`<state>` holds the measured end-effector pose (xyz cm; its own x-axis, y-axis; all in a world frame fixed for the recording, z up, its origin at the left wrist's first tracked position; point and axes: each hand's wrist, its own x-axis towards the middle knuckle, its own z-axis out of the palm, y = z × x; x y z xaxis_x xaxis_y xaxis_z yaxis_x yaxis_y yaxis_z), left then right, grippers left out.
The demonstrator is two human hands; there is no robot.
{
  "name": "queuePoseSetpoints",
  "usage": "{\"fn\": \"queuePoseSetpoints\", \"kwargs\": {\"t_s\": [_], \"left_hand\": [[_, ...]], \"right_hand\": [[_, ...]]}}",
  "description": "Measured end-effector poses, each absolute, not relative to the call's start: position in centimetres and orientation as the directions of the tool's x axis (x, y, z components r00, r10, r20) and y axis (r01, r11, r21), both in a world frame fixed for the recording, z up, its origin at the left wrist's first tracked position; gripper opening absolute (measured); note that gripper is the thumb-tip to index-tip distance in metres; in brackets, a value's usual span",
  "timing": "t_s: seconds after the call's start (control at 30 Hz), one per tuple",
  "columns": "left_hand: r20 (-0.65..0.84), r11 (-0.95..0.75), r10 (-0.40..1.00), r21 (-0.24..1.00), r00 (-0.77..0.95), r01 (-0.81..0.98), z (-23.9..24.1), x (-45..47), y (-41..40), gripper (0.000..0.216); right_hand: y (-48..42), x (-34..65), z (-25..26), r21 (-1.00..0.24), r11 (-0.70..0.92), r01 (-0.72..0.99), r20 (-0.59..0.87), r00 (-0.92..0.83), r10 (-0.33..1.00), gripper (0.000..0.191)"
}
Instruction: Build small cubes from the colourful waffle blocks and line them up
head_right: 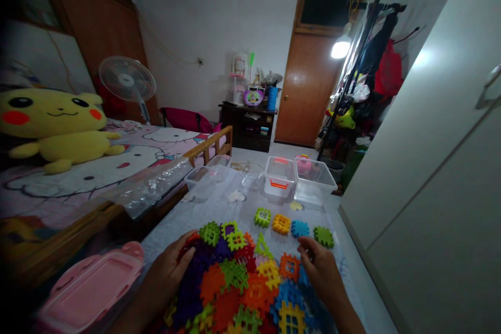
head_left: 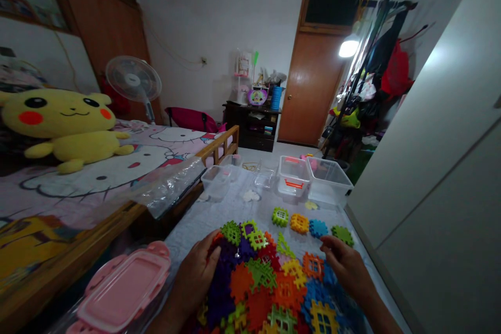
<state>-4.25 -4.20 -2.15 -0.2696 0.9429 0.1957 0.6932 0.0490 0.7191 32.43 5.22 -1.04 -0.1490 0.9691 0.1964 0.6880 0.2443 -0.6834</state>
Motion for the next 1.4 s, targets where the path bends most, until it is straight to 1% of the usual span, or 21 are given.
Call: {"fn": "queuePoseSetpoints", "kwargs": {"t_s": [0.17, 0.3, 0.4, 0.47, 0.57, 0.7, 0.87, 1.0, 1.17, 1.33, 1.4], "left_hand": [[0.263, -0.017, 0.925, 0.750, -0.275, 0.661, -1.7, -4.2, -4.4, 0.042], [0.278, -0.054, 0.919, 0.792, -0.280, 0.609, -1.3, -3.9, -4.4, 0.038], [0.241, -0.010, 0.910, 0.826, -0.337, 0.563, -1.1, -3.8, -4.4, 0.039], [0.201, 0.032, 0.907, 0.843, -0.369, 0.538, -1.1, -3.8, -4.4, 0.044], [0.170, 0.067, 0.904, 0.849, -0.392, 0.524, -1.3, -3.8, -4.4, 0.051], [0.138, 0.082, 0.912, 0.860, -0.385, 0.503, -1.5, -3.6, -4.3, 0.053], [0.147, 0.117, 0.913, 0.800, -0.380, 0.588, -1.9, -3.6, -4.0, 0.055], [0.164, 0.092, 0.930, 0.763, -0.329, 0.640, -1.9, -3.7, -3.9, 0.052], [0.184, 0.018, 0.949, 0.779, -0.256, 0.627, -1.2, -3.6, -4.1, 0.046], [0.249, -0.097, 0.954, 0.784, -0.167, 0.613, -0.6, -3.3, -4.5, 0.038], [0.257, -0.113, 0.955, 0.779, -0.149, 0.616, -0.6, -3.3, -4.6, 0.036]], "right_hand": [[5.0, 32.6, -1.7, -0.709, 0.221, 0.669, 0.237, -0.070, 0.969, 0.041], [4.9, 33.0, -2.4, -0.705, 0.216, 0.676, 0.264, -0.032, 0.964, 0.041], [4.9, 33.3, -2.8, -0.695, 0.205, 0.689, 0.269, -0.014, 0.963, 0.041], [4.9, 33.5, -2.9, -0.695, 0.197, 0.692, 0.261, -0.013, 0.965, 0.042], [4.9, 33.8, -2.8, -0.704, 0.189, 0.685, 0.253, -0.006, 0.967, 0.043], [5.0, 34.3, -2.9, -0.730, 0.161, 0.664, 0.229, 0.016, 0.973, 0.043], [5.2, 34.8, -3.1, -0.730, 0.155, 0.666, 0.226, 0.021, 0.974, 0.041], [5.1, 34.5, -3.0, -0.708, 0.177, 0.684, 0.229, -0.015, 0.973, 0.041], [4.9, 34.0, -2.6, -0.680, 0.199, 0.705, 0.218, -0.064, 0.974, 0.039], [4.7, 33.8, -2.4, -0.661, 0.204, 0.722, 0.222, -0.071, 0.972, 0.038], [4.6, 33.7, -2.4, -0.664, 0.204, 0.719, 0.213, -0.079, 0.974, 0.038]]}}
